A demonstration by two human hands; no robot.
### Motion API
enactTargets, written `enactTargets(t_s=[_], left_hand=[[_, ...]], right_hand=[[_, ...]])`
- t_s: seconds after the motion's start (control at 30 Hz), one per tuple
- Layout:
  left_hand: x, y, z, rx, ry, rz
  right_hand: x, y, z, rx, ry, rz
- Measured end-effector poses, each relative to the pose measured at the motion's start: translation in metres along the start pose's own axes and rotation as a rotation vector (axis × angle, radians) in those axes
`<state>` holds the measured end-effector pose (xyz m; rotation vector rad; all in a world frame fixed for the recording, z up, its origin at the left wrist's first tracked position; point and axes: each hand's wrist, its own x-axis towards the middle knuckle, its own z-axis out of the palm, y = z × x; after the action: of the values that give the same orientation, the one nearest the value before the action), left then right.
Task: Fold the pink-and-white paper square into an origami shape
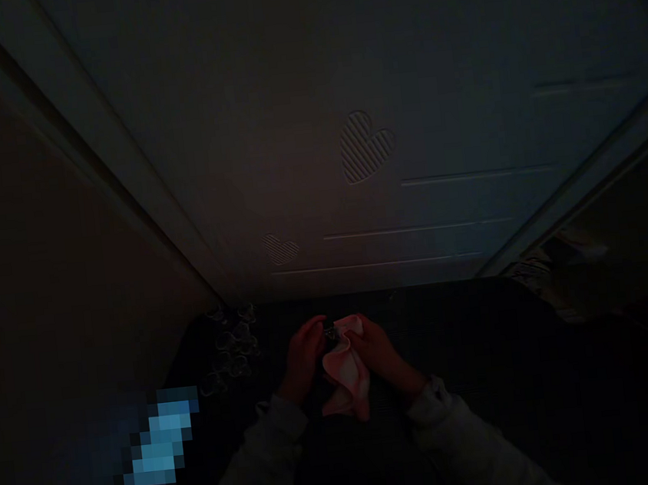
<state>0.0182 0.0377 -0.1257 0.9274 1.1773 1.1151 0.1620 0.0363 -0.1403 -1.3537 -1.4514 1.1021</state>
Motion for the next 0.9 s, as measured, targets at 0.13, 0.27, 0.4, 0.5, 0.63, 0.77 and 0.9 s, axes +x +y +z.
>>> enactTargets(t_s=[0.13, 0.27, 0.4, 0.5, 0.63, 0.77, 0.9], left_hand=[[0.004, -0.002, -0.003, -0.096, -0.053, -0.017], [0.007, -0.005, -0.005, -0.148, -0.089, -0.034], [0.009, -0.006, -0.005, -0.184, -0.090, -0.047], [0.009, -0.006, -0.005, -0.219, -0.088, -0.051], [0.009, -0.006, -0.005, -0.228, -0.082, -0.042], [0.010, -0.007, -0.005, -0.286, -0.080, -0.055], [0.009, -0.007, -0.006, -0.310, -0.100, -0.062]], right_hand=[[-0.001, -0.004, 0.000, -0.027, 0.006, -0.005], [-0.003, -0.006, 0.000, -0.076, -0.005, -0.037], [-0.003, -0.004, 0.000, -0.131, -0.011, -0.065], [-0.003, -0.003, 0.000, -0.128, -0.017, -0.084], [-0.004, -0.006, -0.002, -0.108, -0.024, -0.063], [-0.005, -0.009, -0.002, -0.101, -0.008, -0.042], [-0.005, -0.011, -0.002, -0.104, 0.003, -0.044]])
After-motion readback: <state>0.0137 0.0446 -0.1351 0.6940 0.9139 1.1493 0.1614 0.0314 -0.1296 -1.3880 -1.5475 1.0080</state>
